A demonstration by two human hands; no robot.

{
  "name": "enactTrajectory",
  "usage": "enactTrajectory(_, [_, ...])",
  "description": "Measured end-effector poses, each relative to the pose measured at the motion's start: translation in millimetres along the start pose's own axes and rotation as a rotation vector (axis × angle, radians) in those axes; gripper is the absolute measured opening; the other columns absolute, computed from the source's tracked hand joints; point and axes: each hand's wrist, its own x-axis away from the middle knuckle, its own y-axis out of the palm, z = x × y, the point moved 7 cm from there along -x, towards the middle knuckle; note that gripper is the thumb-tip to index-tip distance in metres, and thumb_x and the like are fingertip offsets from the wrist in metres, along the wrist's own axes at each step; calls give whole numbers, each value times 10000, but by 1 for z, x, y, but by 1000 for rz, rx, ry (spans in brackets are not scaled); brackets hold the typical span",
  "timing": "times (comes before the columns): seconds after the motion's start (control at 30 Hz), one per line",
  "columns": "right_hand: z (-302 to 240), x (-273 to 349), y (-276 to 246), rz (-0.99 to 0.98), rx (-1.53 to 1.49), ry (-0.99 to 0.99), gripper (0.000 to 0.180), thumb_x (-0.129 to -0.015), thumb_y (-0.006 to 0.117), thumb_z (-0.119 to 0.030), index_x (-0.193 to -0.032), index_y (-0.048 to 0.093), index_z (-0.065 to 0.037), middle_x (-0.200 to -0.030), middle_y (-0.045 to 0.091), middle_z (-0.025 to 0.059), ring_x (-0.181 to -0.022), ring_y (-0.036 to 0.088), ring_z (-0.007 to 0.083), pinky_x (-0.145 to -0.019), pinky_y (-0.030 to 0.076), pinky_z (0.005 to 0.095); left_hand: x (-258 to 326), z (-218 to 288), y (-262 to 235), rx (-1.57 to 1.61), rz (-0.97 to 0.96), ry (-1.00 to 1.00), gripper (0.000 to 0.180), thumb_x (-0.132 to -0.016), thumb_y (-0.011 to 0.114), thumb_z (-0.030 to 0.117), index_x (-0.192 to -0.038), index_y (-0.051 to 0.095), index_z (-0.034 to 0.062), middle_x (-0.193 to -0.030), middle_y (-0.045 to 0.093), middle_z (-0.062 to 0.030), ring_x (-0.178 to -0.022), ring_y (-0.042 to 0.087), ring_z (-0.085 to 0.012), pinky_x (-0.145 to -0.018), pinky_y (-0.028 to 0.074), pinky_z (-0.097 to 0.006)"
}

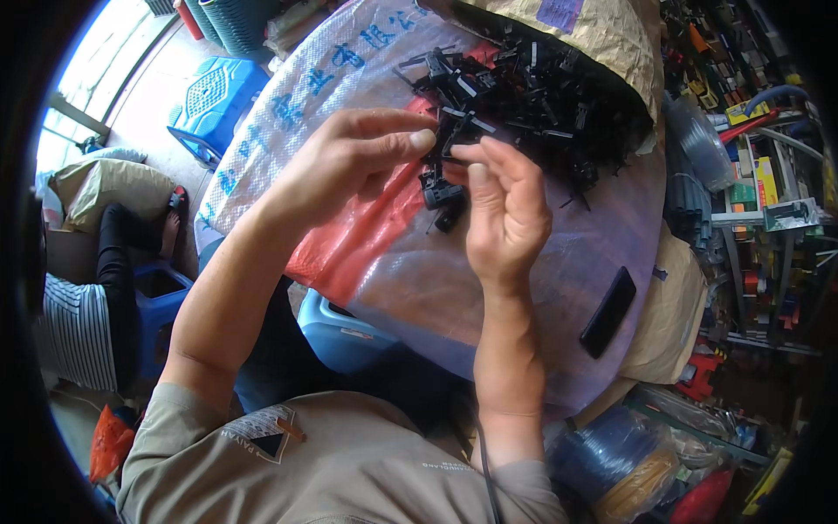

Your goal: Assembling or inspecting small black plastic hardware components by hand at a workbench.

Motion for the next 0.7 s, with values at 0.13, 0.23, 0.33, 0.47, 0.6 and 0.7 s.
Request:
enactTrajectory(0.13, [3, -1, 0, -42, -112, 88, 186, -940, 543, -10, -1122, 518, 15, -963, 670, 140, -774, 653, 148, -703, 551, 264, -2, -7, 2, 102, 41, 56, 375, -905, 634, 239, -1214, 622, 27, -717, 572, 5, -543, 431, -36, -490, 341, -208])
enactTrajectory(0.23, [9, -3, -8, -26, -155, 157, 253, -919, 585, -21, -1161, 519, 11, -947, 667, 111, -716, 587, 98, -646, 486, 210, -5, -6, 7, 165, 10, 129, 337, -903, 616, 171, -1204, 626, 21, -699, 579, 9, -534, 448, -39, -486, 340, -203])
enactTrajectory(0.33, [14, -4, -6, -58, -295, 230, 263, -898, 621, -38, -1151, 565, 8, -990, 636, 85, -698, 537, 82, -633, 441, 192, -1, 0, 13, 167, -101, 125, 315, -899, 603, 128, -1191, 632, 15, -725, 603, -1, -545, 468, -38, -490, 347, -194])
enactTrajectory(0.47, [17, -4, -10, -81, -350, 250, 177, -892, 632, -40, -1061, 604, 5, -1057, 599, 79, -703, 550, 95, -635, 453, 201, -1, -2, 16, 100, -144, 79, 269, -901, 610, 121, -1140, 653, 6, -824, 657, -40, -631, 551, -67, -546, 422, -210])
enactTrajectory(0.6, [25, -2, -9, -129, -402, 267, 169, -911, 604, -51, -1072, 590, -2, -1108, 594, 132, -752, 576, 126, -625, 473, 235, 5, 16, 14, -184, 6, 540, 286, -872, 677, 143, -1116, 638, 0, -957, 664, -99, -899, 621, -153, -792, 508, -291])
enactTrajectory(0.7, [23, -1, -6, -95, -391, 302, 163, -886, 636, -30, -1039, 591, 6, -1054, 591, 89, -735, 581, 113, -653, 477, 221, 8, 19, 25, -296, 42, 642, 253, -849, 661, 61, -1088, 619, -15, -885, 658, -136, -784, 639, -176, -708, 516, -309])
